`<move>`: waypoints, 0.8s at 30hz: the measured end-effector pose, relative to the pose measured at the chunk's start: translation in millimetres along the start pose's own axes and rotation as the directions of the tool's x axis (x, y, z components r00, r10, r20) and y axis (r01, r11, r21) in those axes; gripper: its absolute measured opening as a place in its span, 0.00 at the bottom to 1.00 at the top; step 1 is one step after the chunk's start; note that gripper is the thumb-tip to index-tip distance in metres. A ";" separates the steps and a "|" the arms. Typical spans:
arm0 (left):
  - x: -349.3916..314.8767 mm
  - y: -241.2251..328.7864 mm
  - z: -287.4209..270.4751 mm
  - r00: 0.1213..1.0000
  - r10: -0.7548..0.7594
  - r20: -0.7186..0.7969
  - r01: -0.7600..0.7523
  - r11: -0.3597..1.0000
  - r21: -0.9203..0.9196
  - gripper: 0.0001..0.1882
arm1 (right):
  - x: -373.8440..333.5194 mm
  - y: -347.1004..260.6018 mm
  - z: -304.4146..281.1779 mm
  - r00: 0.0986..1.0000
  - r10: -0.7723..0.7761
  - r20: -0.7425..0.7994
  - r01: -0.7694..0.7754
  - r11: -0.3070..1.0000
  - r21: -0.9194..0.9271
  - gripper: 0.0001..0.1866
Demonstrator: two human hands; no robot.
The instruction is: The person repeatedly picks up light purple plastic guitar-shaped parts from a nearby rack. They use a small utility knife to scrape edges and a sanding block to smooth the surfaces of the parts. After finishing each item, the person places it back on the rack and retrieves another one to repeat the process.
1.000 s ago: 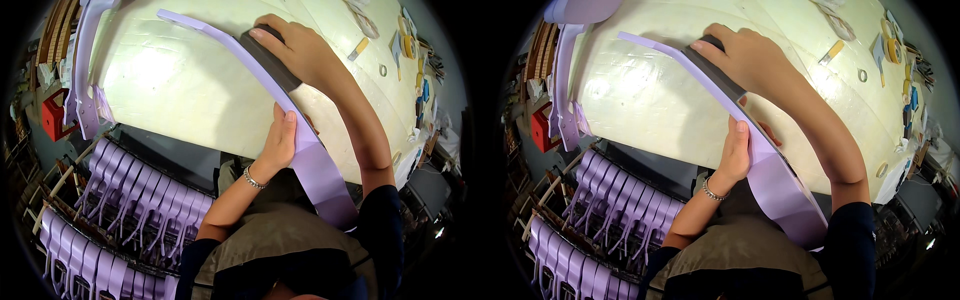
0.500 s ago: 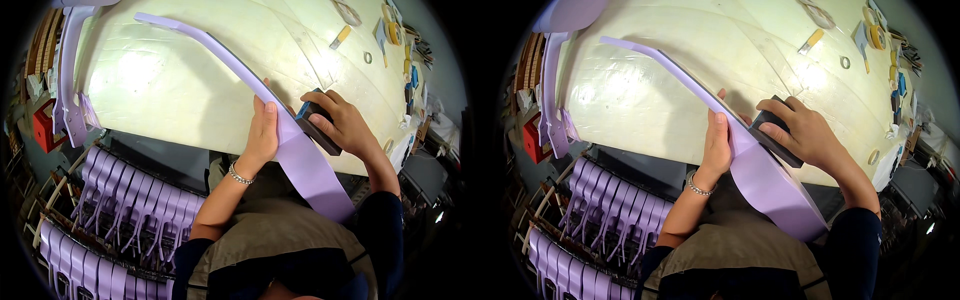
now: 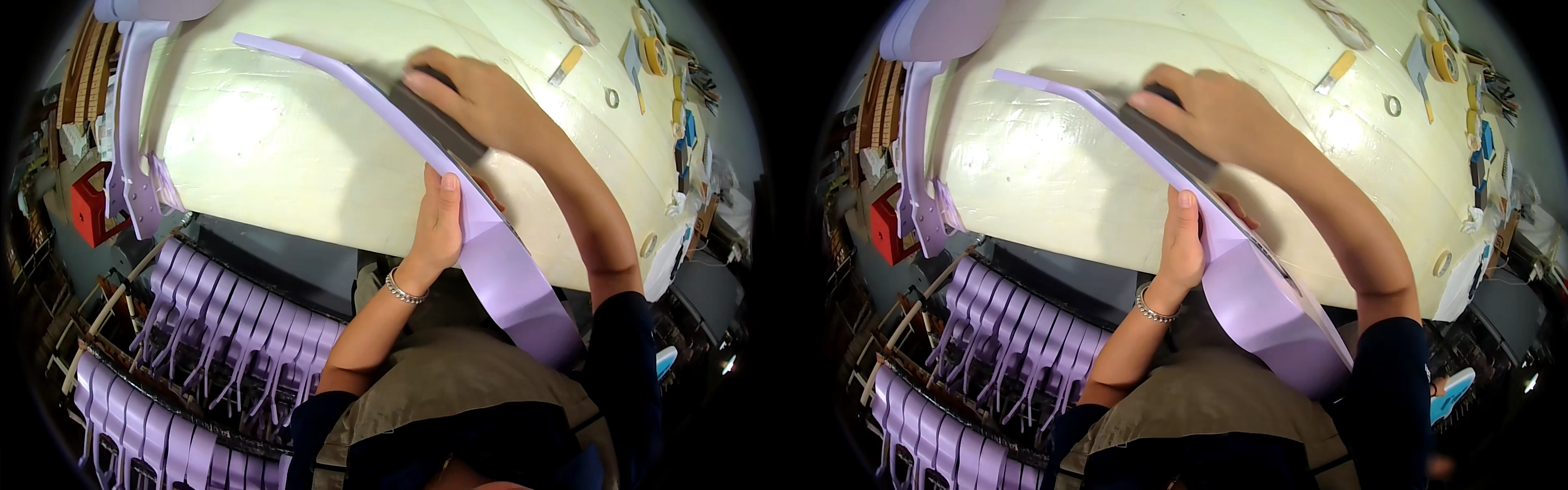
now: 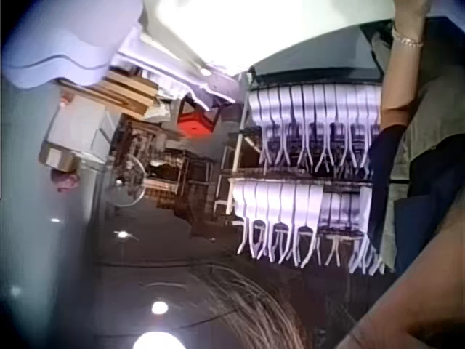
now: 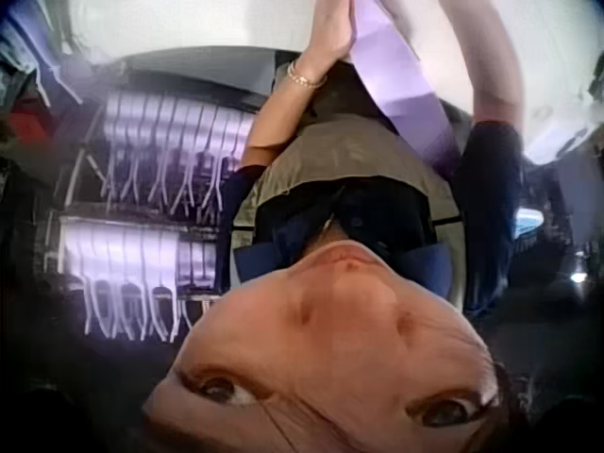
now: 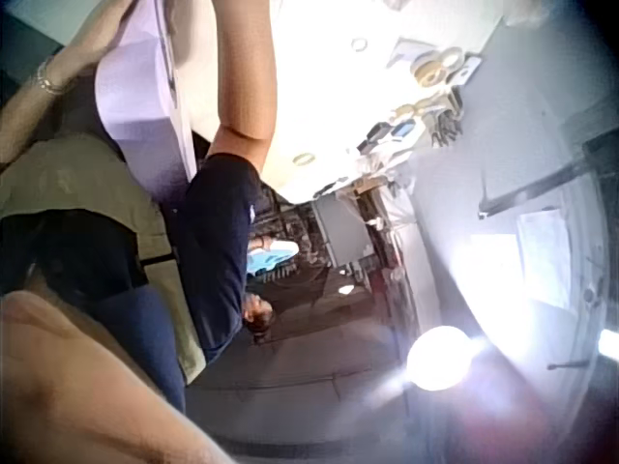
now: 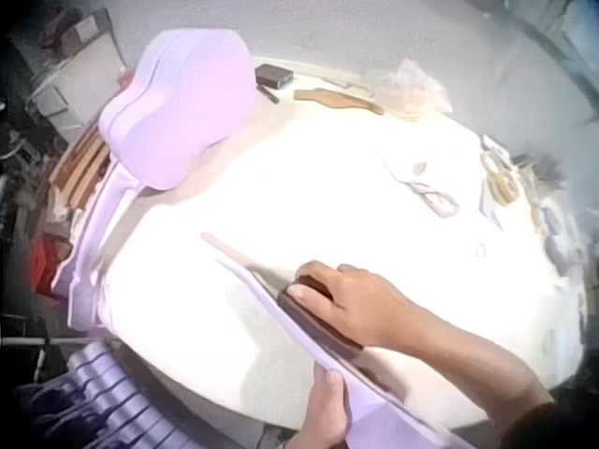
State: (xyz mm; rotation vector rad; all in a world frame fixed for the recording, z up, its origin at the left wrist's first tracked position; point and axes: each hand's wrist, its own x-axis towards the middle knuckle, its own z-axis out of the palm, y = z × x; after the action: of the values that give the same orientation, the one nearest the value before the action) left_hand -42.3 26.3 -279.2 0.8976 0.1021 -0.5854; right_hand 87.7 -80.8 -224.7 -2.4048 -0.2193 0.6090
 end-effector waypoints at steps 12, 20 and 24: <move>9.5 63.0 38.0 0.991 0.131 0.036 -0.136 0.958 0.253 0.37 | -33.9 41.9 -76.5 0.901 0.104 -0.422 0.033 0.952 0.304 0.27; 33.0 207.2 169.7 0.661 0.279 0.697 -0.695 -0.120 0.708 0.26 | -206.2 110.0 -155.8 0.584 0.384 -0.715 0.121 0.830 0.544 0.26; 65.5 136.9 128.4 0.372 0.243 0.896 -0.697 -0.564 0.443 0.09 | -257.6 88.3 -128.2 0.686 0.359 -0.633 0.050 0.845 0.533 0.28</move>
State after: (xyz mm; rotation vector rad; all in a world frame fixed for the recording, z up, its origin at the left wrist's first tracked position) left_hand 64.0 -34.5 -122.7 2.1202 -1.4906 0.6463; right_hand -77.0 -297.4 -96.2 -1.9457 0.4573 -0.2377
